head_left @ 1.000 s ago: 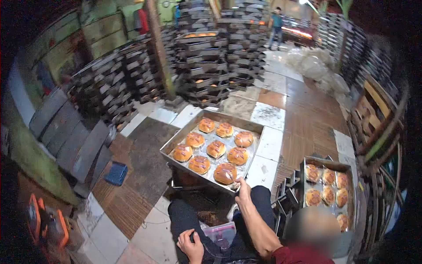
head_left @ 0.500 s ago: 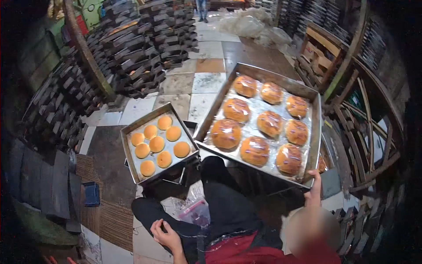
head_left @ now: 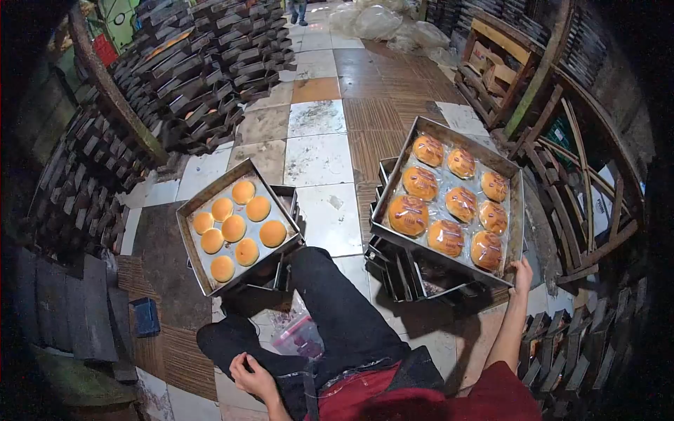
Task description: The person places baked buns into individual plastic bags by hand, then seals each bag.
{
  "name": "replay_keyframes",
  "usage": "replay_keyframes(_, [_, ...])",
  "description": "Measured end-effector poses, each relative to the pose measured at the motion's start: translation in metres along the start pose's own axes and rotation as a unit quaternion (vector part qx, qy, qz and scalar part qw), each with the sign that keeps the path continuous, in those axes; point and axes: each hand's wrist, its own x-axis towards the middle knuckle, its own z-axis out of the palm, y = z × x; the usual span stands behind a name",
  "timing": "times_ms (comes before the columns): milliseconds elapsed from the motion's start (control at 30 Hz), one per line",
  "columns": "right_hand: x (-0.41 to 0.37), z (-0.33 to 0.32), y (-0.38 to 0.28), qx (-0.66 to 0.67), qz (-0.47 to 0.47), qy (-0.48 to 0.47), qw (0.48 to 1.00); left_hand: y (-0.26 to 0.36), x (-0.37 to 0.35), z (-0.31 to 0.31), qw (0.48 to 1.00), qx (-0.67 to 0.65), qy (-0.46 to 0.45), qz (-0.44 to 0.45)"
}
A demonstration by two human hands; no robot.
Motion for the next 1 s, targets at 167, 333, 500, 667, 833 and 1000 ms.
replay_keyframes(167, [-0.003,0.016,-0.001,0.011,-0.046,0.057,0.997,0.001,-0.003,-0.006,0.999,0.031,-0.007,-0.028])
replay_keyframes(333, [-0.013,0.017,-0.004,-0.031,-0.044,0.063,0.997,-0.009,0.000,-0.001,0.998,0.056,-0.010,-0.031])
replay_keyframes(500, [-0.015,0.016,-0.013,-0.069,-0.064,0.026,0.995,-0.005,0.003,-0.001,0.998,0.050,-0.011,-0.027])
replay_keyframes(667, [0.017,-0.014,0.022,-0.179,-0.108,0.070,0.975,0.004,0.008,-0.004,0.998,0.055,-0.022,-0.017])
replay_keyframes(833, [-0.097,0.127,-0.081,-0.301,-0.493,0.210,0.789,-0.002,0.019,-0.005,0.997,0.010,-0.068,0.034])
replay_keyframes(1000, [-0.250,0.312,-0.018,-0.183,-0.520,-0.565,0.614,-0.018,0.029,0.067,0.944,-0.252,-0.212,-0.016])
